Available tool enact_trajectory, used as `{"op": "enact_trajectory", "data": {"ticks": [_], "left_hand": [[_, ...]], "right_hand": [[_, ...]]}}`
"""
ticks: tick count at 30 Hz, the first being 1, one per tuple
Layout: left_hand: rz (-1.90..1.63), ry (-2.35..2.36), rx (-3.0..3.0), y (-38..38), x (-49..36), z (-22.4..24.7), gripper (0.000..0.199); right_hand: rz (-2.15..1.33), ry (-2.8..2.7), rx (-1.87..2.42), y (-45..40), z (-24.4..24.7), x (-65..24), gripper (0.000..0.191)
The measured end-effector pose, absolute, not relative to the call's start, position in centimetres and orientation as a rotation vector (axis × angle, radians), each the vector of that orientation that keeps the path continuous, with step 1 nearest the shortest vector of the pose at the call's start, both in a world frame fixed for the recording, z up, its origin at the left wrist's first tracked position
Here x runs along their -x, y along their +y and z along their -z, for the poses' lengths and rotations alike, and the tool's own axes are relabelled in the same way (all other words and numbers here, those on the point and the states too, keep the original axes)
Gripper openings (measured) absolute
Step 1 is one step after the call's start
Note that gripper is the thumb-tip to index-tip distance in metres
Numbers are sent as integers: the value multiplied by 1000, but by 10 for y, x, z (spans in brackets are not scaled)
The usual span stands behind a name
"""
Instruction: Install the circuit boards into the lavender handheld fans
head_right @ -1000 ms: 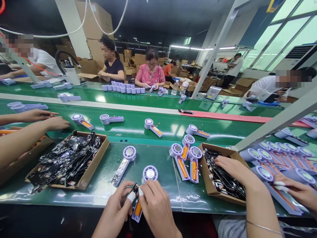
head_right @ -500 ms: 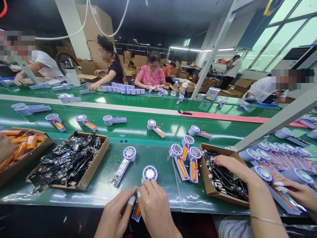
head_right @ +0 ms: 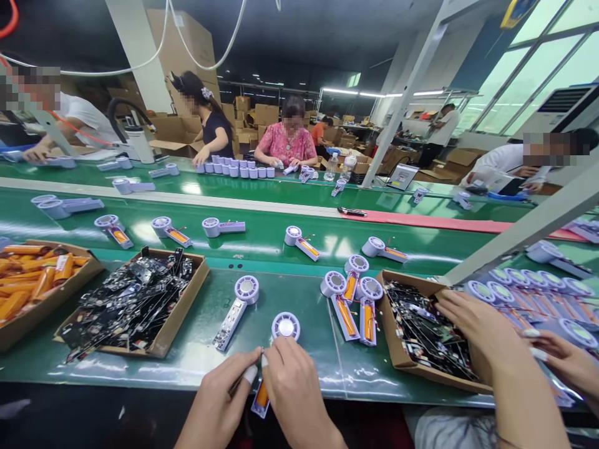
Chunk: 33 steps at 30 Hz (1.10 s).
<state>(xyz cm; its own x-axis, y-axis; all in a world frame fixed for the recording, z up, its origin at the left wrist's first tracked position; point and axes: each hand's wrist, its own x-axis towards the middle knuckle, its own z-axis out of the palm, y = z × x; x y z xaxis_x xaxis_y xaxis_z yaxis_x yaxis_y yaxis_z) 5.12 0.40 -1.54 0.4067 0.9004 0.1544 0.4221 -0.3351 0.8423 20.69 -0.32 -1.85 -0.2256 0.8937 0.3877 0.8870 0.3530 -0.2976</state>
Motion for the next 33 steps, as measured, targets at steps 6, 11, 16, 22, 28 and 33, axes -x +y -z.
{"op": "enact_trajectory", "data": {"ticks": [6,11,16,22,28,33], "left_hand": [[-828,1124,-1636,16,-36,13,27],[-826,1131,-1595,17,-29,24,25],[-793,1155,-1611,20,-28,31,26],[-737,1073,-1504,26,-28,20,26],[-788,1121,-1528,22,-29,30,24],[-821,1142,-1521,21,-31,35,25]], "right_hand": [[-546,-2046,1426,7,8,-226,22],[-692,-2111,1355,10,-10,-230,21],[-612,-2055,1409,7,-2,-224,21],[-744,-2036,1325,11,-2,-225,18],[-744,-2007,1339,9,-4,-227,20],[-657,-1969,1379,5,5,-220,21]]}}
